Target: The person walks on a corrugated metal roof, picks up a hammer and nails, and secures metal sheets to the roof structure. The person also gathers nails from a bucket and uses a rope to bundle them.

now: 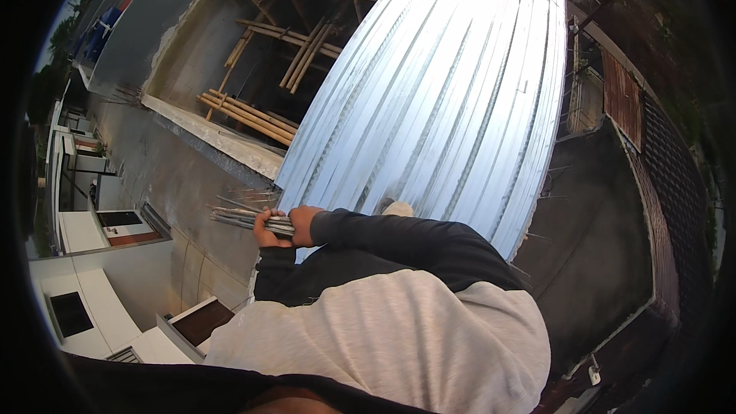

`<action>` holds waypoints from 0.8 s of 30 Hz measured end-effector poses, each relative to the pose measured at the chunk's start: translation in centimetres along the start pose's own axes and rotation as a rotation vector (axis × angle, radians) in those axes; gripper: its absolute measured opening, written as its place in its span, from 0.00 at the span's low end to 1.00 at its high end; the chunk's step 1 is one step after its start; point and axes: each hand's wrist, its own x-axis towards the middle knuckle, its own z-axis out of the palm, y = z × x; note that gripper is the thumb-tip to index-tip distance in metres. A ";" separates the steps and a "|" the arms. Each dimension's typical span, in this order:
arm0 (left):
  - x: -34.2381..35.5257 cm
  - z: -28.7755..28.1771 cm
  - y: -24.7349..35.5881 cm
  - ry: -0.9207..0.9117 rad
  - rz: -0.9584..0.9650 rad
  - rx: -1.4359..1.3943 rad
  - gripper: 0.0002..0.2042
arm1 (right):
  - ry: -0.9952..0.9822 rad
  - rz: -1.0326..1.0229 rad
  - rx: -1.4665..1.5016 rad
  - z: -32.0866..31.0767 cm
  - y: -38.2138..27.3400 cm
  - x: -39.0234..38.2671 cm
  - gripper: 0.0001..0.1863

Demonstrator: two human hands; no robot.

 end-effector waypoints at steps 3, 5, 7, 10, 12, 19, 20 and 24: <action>-0.2 -1.0 0.0 0.152 -0.022 -0.026 0.05 | -0.067 0.001 -0.051 0.4 -0.6 0.1 0.22; -0.2 -2.0 0.0 0.216 -0.036 -0.030 0.05 | -0.098 0.012 -0.047 1.2 -1.1 0.0 0.22; -0.2 -3.4 -0.2 0.183 -0.058 -0.026 0.05 | -0.105 0.005 -0.062 1.9 -1.4 0.0 0.23; -0.1 -5.3 -0.7 0.145 -0.071 -0.037 0.05 | -0.131 0.014 -0.091 3.1 -1.5 -0.3 0.23; -0.1 -6.3 -0.9 0.126 -0.098 -0.039 0.05 | -0.135 0.026 -0.105 3.6 -1.2 -0.4 0.22; -0.3 -6.8 -0.4 0.035 -0.108 0.022 0.09 | -0.051 -0.047 0.013 5.1 -0.4 -0.3 0.19; -0.6 -6.9 -0.1 -0.014 -0.128 0.042 0.13 | -0.046 -0.055 0.030 5.2 -0.3 -0.3 0.19; -2.3 -7.6 1.8 -0.153 -0.177 0.047 0.15 | -0.049 -0.086 0.105 5.3 0.1 -0.3 0.18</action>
